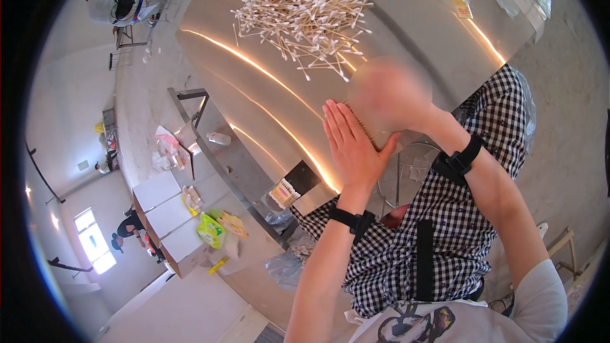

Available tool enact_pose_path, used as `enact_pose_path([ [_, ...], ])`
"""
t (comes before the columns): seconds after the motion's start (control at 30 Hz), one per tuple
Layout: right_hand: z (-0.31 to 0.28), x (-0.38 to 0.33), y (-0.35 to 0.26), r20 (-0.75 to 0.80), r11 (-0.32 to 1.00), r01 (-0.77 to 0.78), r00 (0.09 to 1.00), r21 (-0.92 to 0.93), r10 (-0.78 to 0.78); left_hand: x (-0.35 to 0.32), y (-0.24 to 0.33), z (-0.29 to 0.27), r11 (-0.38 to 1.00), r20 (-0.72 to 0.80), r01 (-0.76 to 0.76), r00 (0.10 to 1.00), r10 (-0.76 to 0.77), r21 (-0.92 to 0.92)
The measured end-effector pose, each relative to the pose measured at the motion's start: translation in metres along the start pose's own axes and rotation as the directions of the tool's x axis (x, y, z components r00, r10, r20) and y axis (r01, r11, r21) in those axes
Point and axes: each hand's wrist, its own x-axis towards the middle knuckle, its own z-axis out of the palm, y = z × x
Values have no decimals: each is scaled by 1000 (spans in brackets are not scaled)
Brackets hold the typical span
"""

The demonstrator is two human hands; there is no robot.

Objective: Organize a large pile of cotton swabs into neat rows and pack them.

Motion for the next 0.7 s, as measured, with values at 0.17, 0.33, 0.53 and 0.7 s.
enact_pose_path([
  [0.17,18,10,-5,-79,1000,26,997,3,-26,-4,-3,4,999,4,22,1000,-22,-42],
  [0.33,2,32,6,-219,964,-161,969,-211,114,-5,-1,1,980,-58,25,998,-37,-197],
  [0.53,13,25,-23,-317,957,-176,943,-229,98,-24,-18,-7,918,-14,67,997,-79,-390],
  [0.7,51,10,-38,-177,893,-142,982,-426,72,-46,-29,-23,731,-112,117,960,-257,-672],
])
